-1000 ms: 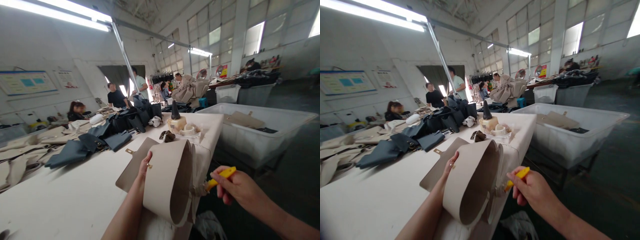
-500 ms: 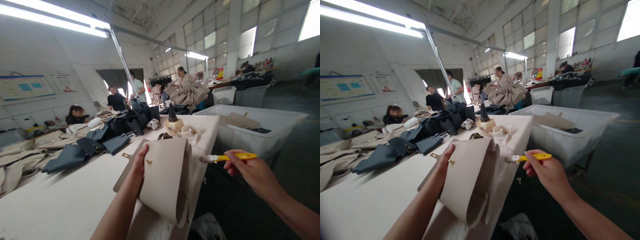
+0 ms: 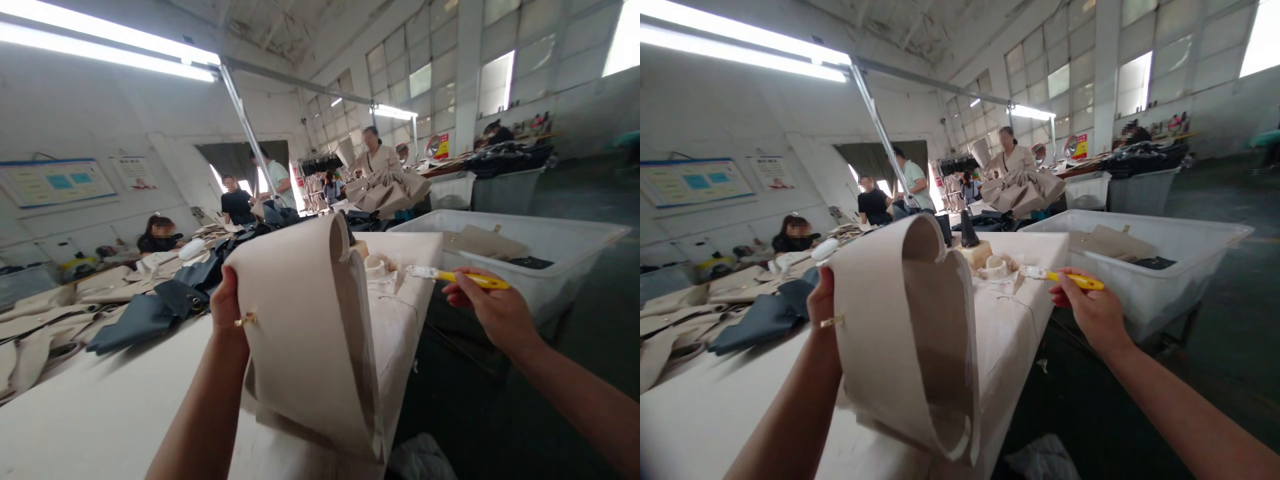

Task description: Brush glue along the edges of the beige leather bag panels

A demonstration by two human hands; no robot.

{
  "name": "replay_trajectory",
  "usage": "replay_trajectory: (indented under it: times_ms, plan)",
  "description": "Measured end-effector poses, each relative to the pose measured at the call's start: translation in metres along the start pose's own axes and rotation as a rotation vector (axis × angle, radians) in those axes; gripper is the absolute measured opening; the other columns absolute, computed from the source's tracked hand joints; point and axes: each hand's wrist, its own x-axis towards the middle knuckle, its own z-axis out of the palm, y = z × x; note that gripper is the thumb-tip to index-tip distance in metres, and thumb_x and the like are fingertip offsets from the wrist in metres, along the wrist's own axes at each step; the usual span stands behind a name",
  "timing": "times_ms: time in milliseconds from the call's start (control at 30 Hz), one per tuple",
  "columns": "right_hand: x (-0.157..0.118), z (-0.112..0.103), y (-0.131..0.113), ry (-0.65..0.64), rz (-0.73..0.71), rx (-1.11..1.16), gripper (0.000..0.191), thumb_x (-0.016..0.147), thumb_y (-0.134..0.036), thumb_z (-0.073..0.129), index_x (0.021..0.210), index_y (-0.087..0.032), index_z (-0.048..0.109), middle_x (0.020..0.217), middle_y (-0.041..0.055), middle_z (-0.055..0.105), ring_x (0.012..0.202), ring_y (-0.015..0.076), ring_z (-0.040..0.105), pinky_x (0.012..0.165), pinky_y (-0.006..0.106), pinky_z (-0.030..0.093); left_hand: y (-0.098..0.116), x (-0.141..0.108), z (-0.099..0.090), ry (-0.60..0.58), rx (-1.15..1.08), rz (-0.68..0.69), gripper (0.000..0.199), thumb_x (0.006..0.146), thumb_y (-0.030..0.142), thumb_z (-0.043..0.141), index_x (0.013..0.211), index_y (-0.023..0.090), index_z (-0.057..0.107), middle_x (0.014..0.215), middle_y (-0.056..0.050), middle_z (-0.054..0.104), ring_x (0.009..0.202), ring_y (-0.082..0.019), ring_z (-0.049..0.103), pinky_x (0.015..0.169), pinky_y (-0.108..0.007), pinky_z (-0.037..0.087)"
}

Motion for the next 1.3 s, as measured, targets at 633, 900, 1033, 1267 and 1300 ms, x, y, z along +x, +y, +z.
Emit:
replay_trajectory:
  times_ms: [633,900,1033,1267,1300]
  plan:
    - [-0.008,-0.037,-0.014,0.053,0.026,-0.064,0.044,0.071,-0.047,0.062,0.098,-0.012,0.057,0.073,0.0065,0.064,0.059,0.0135,0.061,0.057,0.017,0.052,-0.066,-0.036,-0.06,0.072,-0.005,-0.35,0.048,0.085,0.033,0.049,0.13,0.018,0.047,0.103,-0.01,0.068,0.101,-0.027,0.061,0.093,-0.04,0.047]
    - [0.047,0.001,0.012,-0.041,-0.018,0.032,0.04,0.078,-0.045,0.06,0.102,-0.014,0.054,0.071,0.0046,0.063,0.057,0.0125,0.059,0.055,0.022,0.053,-0.107,-0.028,-0.079,0.143,0.029,-0.53,0.053,0.084,0.029,0.052,0.132,0.008,0.042,0.106,-0.016,0.066,0.098,-0.029,0.062,0.09,-0.041,0.049]
    - [0.09,0.041,0.015,-0.083,0.028,0.028,0.029,0.082,-0.038,0.056,0.095,-0.012,0.052,0.066,0.0038,0.061,0.052,0.0097,0.056,0.051,0.019,0.05,-0.114,-0.022,-0.092,0.175,0.106,-0.521,0.058,0.083,0.031,0.055,0.133,0.007,0.04,0.101,-0.015,0.068,0.095,-0.029,0.063,0.086,-0.04,0.052]
    - [0.139,0.106,0.022,-0.156,0.087,-0.118,0.033,0.084,-0.041,0.051,0.068,-0.013,0.054,0.065,0.0066,0.06,0.051,0.0099,0.055,0.051,0.021,0.05,-0.118,-0.016,-0.094,0.263,0.11,-0.494,0.053,0.084,0.027,0.052,0.131,0.002,0.043,0.098,-0.016,0.068,0.094,-0.027,0.064,0.088,-0.037,0.051]
    - [0.143,0.115,0.026,-0.163,0.105,-0.141,0.033,0.084,-0.041,0.051,0.066,-0.013,0.054,0.065,0.0073,0.061,0.051,0.0106,0.055,0.051,0.022,0.05,-0.118,-0.015,-0.094,0.285,0.106,-0.496,0.053,0.084,0.026,0.052,0.13,0.002,0.043,0.098,-0.016,0.068,0.094,-0.027,0.064,0.089,-0.036,0.051]
